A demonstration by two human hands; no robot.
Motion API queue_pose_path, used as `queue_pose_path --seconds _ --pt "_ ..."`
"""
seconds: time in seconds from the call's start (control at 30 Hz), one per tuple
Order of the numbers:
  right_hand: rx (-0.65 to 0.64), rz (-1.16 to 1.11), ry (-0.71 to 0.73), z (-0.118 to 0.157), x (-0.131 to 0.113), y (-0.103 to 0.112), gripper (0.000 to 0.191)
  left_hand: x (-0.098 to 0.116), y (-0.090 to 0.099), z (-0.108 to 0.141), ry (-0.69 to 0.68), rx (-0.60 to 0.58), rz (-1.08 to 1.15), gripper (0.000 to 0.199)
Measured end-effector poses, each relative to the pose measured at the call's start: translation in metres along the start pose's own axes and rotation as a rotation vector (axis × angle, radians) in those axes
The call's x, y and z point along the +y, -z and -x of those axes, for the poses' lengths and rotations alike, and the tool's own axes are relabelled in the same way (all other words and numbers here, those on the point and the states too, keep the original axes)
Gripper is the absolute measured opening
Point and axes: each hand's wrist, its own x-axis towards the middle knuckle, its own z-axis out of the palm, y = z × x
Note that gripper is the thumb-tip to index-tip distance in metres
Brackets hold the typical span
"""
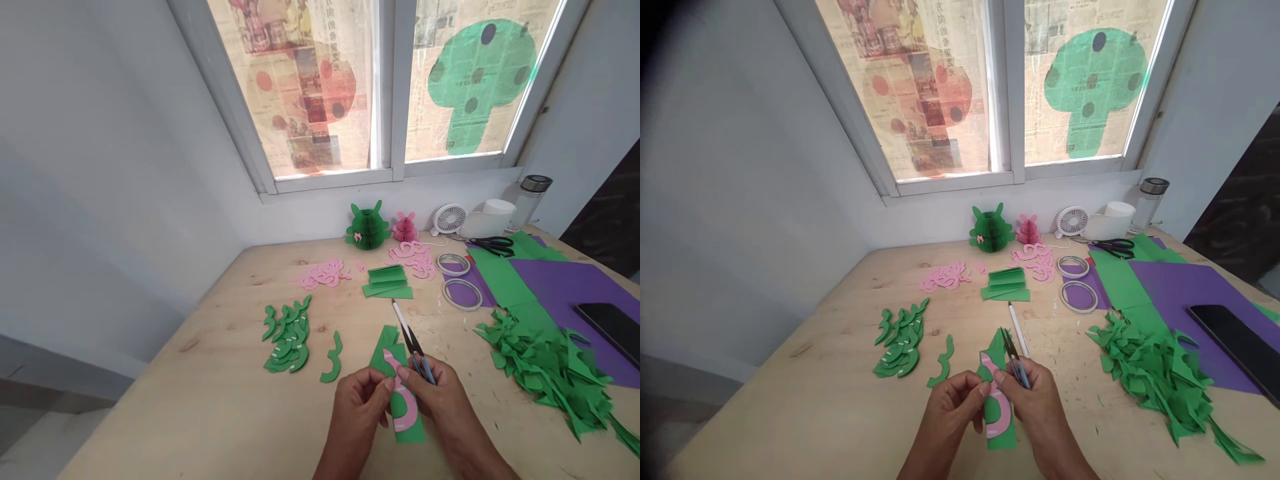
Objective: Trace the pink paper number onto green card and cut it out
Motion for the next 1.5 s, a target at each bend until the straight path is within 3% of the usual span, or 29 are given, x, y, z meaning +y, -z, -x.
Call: queue_pose_path --seconds 0.47,0.83,1.13,1.5 --pt "0.009 -0.007 -0.004 0.008 -0.009 -0.009 0.042 0.002 0.003 0.005 -0.001 -0.005 0.057 0.042" --pt "0.029 0.002 0.012 0.011 -0.007 -0.004 0.039 0.004 -0.004 0.01 -0.001 0.008 0.054 0.038" --pt "0.064 -0.034 0.003 0.011 -0.004 -0.004 0.041 -0.014 -0.005 0.003 -0.014 0.068 0.083 0.047" --pt "0.059 -0.089 -0.021 0.013 -0.006 -0.005 0.037 0.002 -0.008 0.015 -0.013 0.072 0.108 0.033"
